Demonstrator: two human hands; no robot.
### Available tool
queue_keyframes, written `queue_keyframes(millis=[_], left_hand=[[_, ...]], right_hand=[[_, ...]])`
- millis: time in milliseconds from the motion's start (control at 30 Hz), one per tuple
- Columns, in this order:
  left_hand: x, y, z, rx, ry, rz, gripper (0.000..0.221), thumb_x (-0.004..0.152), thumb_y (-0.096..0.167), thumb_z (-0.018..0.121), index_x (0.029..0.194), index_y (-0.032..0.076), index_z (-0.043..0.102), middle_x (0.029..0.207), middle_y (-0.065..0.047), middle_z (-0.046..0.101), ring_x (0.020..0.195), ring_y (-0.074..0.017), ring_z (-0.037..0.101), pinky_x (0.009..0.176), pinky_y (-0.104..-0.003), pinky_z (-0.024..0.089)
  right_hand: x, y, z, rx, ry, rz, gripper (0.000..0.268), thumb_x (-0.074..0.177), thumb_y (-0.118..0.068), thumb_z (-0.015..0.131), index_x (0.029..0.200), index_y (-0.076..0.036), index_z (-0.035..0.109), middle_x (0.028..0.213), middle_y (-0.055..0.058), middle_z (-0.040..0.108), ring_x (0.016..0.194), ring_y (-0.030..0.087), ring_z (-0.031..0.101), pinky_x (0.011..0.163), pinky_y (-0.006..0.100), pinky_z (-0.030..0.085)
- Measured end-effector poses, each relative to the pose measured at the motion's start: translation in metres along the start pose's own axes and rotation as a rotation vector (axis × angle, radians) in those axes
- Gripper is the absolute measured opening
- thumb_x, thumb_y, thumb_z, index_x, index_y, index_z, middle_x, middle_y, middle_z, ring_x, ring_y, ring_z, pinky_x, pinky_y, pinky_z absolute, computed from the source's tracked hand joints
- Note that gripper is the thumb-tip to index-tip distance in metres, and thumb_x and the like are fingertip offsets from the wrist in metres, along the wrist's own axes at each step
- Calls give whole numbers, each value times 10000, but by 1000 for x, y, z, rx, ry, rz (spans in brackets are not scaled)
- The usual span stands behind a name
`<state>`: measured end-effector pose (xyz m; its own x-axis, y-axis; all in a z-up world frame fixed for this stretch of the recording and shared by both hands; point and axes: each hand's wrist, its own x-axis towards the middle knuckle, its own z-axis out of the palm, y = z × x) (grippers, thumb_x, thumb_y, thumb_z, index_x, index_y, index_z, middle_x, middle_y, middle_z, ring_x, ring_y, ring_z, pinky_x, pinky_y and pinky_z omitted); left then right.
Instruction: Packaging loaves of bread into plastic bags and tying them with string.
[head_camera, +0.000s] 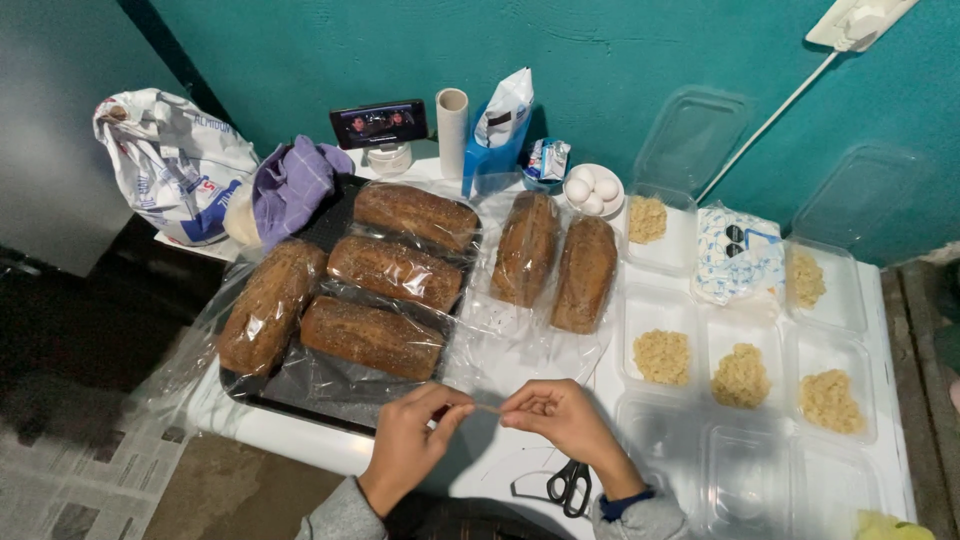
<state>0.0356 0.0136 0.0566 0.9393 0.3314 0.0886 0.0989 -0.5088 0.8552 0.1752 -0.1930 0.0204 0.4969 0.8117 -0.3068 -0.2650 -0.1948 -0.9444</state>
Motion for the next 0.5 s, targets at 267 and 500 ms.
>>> queue_keyframes(millis=[267, 500], left_hand=[[-15, -53, -9, -338, 190, -354, 108, 853, 105, 793, 898, 8, 808, 628, 28, 627, 586, -40, 500, 537, -219, 416], [-28, -84, -22, -352, 193, -422, 124, 854, 95, 793, 888, -24, 803, 627, 25, 629, 596, -42, 502, 563, -216, 431]], right_hand=[[-12, 22, -11, -125, 180, 24, 152, 844, -39, 797, 978, 33, 805, 838, 67, 791, 750, 71, 721, 677, 216, 575], [-14, 13, -5, -376, 255, 88, 169, 839, -155, 838, 934, -17, 813, 756, 81, 740, 693, 76, 636, 639, 238, 506]])
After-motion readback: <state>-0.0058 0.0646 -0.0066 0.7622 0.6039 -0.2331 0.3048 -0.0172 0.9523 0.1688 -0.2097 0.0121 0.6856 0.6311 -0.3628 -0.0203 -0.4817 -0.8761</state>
